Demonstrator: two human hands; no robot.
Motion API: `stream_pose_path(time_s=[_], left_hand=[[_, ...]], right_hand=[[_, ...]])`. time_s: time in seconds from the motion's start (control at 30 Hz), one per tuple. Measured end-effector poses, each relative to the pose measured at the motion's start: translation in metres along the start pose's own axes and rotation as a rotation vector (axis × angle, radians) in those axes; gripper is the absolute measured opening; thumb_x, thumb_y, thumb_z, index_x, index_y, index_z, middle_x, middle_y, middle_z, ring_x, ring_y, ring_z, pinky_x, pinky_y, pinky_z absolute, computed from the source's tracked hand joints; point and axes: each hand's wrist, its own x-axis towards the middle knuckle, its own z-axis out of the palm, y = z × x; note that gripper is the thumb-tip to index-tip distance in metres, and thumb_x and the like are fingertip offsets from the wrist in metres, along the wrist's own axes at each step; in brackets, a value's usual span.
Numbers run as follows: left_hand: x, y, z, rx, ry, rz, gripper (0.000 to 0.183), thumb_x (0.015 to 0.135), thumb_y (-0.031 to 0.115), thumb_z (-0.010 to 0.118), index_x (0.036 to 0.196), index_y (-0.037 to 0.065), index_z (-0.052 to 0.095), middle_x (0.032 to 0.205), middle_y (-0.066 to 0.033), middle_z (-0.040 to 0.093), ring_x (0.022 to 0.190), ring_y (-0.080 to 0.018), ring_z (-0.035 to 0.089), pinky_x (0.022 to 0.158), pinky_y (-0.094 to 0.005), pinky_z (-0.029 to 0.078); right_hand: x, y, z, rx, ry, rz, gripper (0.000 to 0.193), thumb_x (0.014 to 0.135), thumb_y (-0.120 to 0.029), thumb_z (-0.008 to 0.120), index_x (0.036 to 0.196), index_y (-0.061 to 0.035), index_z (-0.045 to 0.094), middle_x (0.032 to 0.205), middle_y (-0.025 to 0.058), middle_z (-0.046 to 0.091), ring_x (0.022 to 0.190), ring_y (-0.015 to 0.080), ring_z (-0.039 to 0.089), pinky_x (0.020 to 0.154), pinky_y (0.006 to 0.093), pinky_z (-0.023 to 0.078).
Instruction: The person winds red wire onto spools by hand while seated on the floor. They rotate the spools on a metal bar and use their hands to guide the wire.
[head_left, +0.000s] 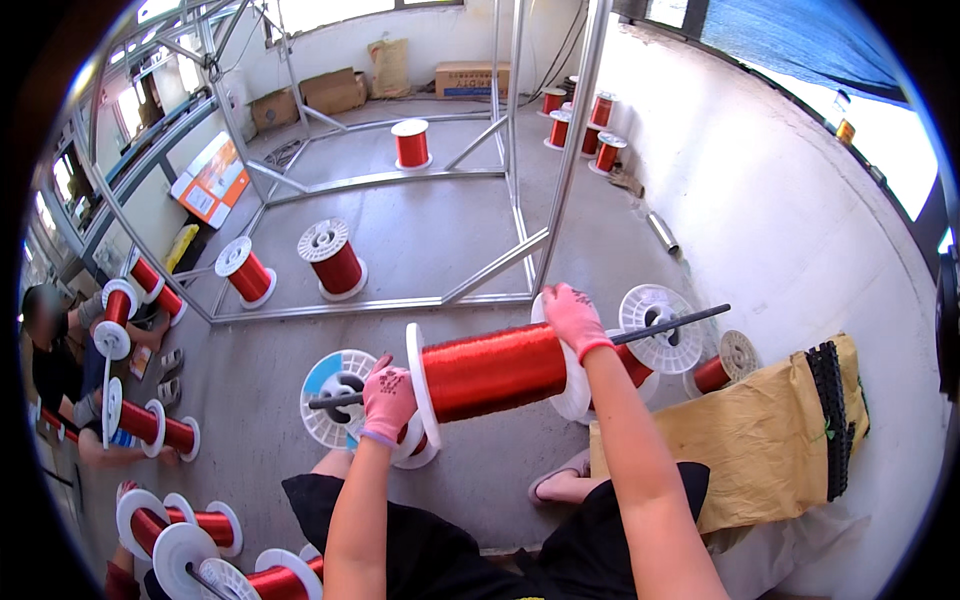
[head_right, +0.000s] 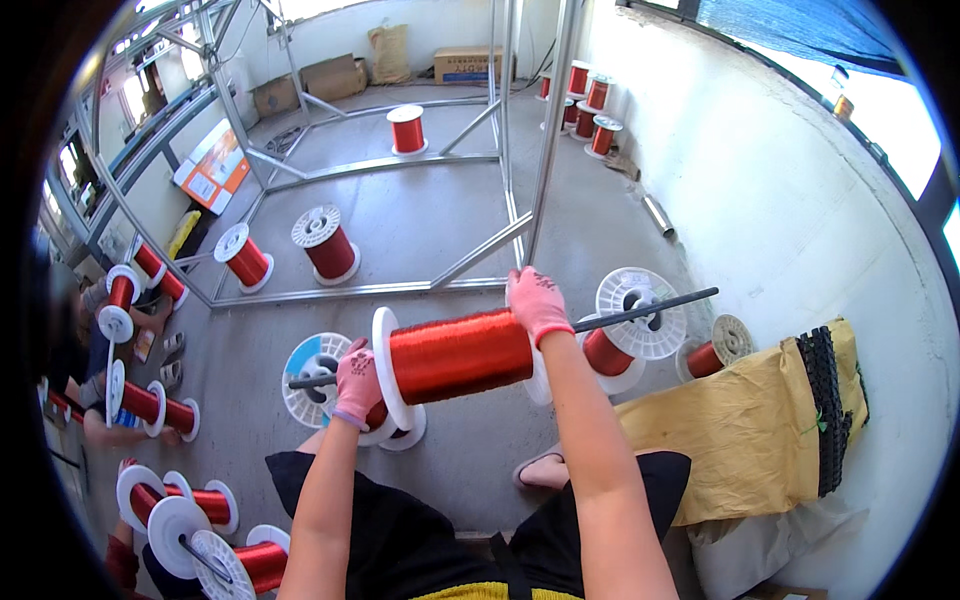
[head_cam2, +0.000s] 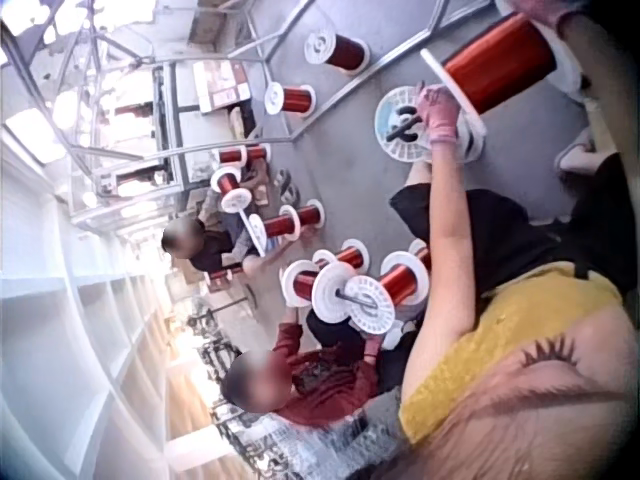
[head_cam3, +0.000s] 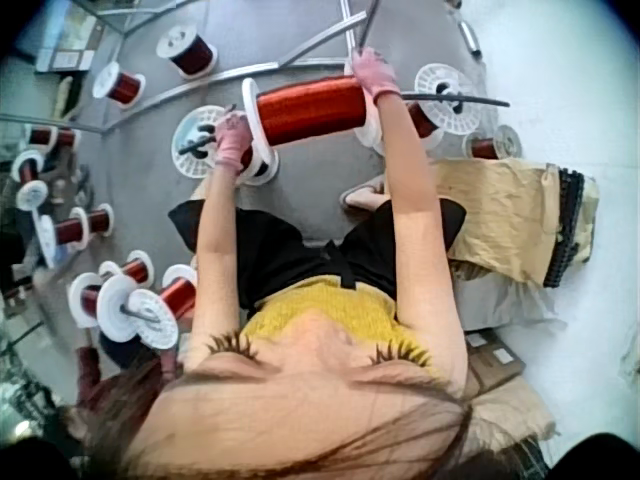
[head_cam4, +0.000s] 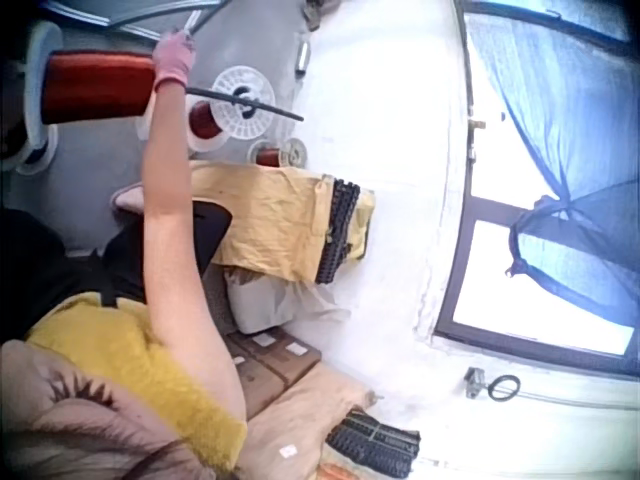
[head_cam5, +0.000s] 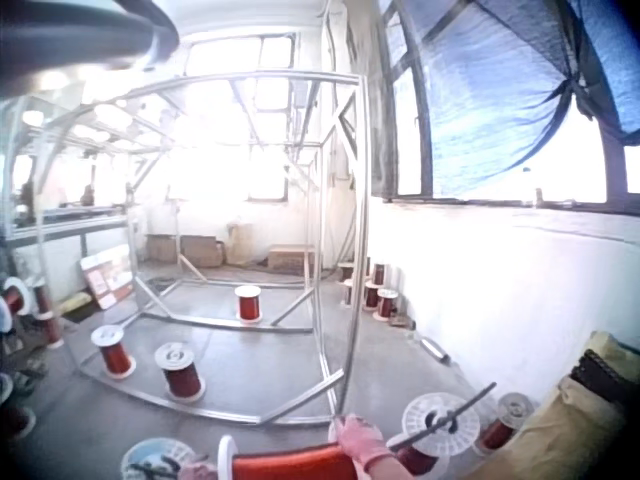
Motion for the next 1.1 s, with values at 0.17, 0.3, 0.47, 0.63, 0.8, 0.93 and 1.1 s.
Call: stream_pose_path(time_s=[0.17,0.3,0.47,0.63,0.8,0.93,1.1], left_hand=[[0.001,0.001,-0.007,0.029,-0.027,-0.023,0.018,0.071,0.02,0.052,0.062,0.012,0.066,0.067,-0.0088,0.064,0.071,-0.0206,0.062,0.095,-0.0303,0.036],[0.001,0.003,-0.011,0.023,0.0,-0.039,0.018,0.07,0.019,0.052,0.063,0.012,0.066,0.067,-0.0093,0.064,0.071,-0.0207,0.062,0.096,-0.0304,0.037],[0.001,0.003,-0.007,0.03,0.01,0.002,0.018,0.07,0.016,0.051,0.062,0.01,0.065,0.066,-0.0098,0.064,0.071,-0.0207,0.062,0.095,-0.0295,0.037],[0.0,-0.007,0.017,0.094,-0.037,0.011,0.018,0.07,0.014,0.05,0.062,0.008,0.064,0.067,-0.0104,0.064,0.072,-0.0204,0.063,0.097,-0.0287,0.036],[0.001,-0.01,0.027,-0.291,0.064,-0.04,0.019,0.072,0.016,0.049,0.063,0.01,0.064,0.066,-0.0084,0.063,0.07,-0.0197,0.062,0.096,-0.0293,0.037],[-0.001,-0.004,0.008,0.052,0.049,0.014,0.017,0.071,0.016,0.05,0.062,0.011,0.064,0.066,-0.0084,0.064,0.07,-0.0196,0.062,0.094,-0.0295,0.039],[0.001,-0.001,0.002,0.007,0.079,0.038,0.018,0.071,0.016,0.05,0.059,0.011,0.063,0.064,-0.0094,0.063,0.069,-0.0203,0.062,0.094,-0.0295,0.038]], right_hand=[[-0.002,0.0,-0.002,-0.024,0.014,-0.077,0.042,0.089,-0.034,0.036,0.092,0.001,0.06,0.096,0.0241,0.059,0.094,0.0376,0.056,0.084,0.0435,0.043],[0.004,-0.005,-0.006,-0.057,-0.086,0.032,0.043,0.087,-0.034,0.037,0.092,0.0024,0.059,0.098,0.0252,0.058,0.096,0.0388,0.054,0.085,0.0429,0.042],[-0.051,0.035,0.014,0.149,0.265,-0.238,0.037,0.09,-0.031,0.042,0.101,0.0035,0.051,0.098,0.023,0.058,0.094,0.0403,0.053,0.079,0.0449,0.043],[-0.214,0.127,0.118,-0.469,0.068,-0.28,0.034,0.087,-0.013,0.044,0.117,0.0031,0.045,0.103,0.0207,0.056,0.091,0.0359,0.057,0.08,0.039,0.045],[-0.203,0.185,0.181,-0.065,-0.025,0.155,0.025,0.088,-0.018,0.042,0.107,-0.0027,0.049,0.097,0.0228,0.057,0.083,0.0292,0.06,0.067,0.04,0.048],[-0.167,0.186,0.16,0.247,0.002,0.27,0.032,0.09,-0.028,0.039,0.109,-0.0037,0.048,0.097,0.0252,0.057,0.09,0.0416,0.054,0.073,0.0483,0.042],[-0.195,0.203,0.155,0.183,0.058,0.277,0.032,0.089,-0.029,0.04,0.106,-0.003,0.05,0.099,0.0225,0.058,0.092,0.0394,0.055,0.076,0.0457,0.042]])
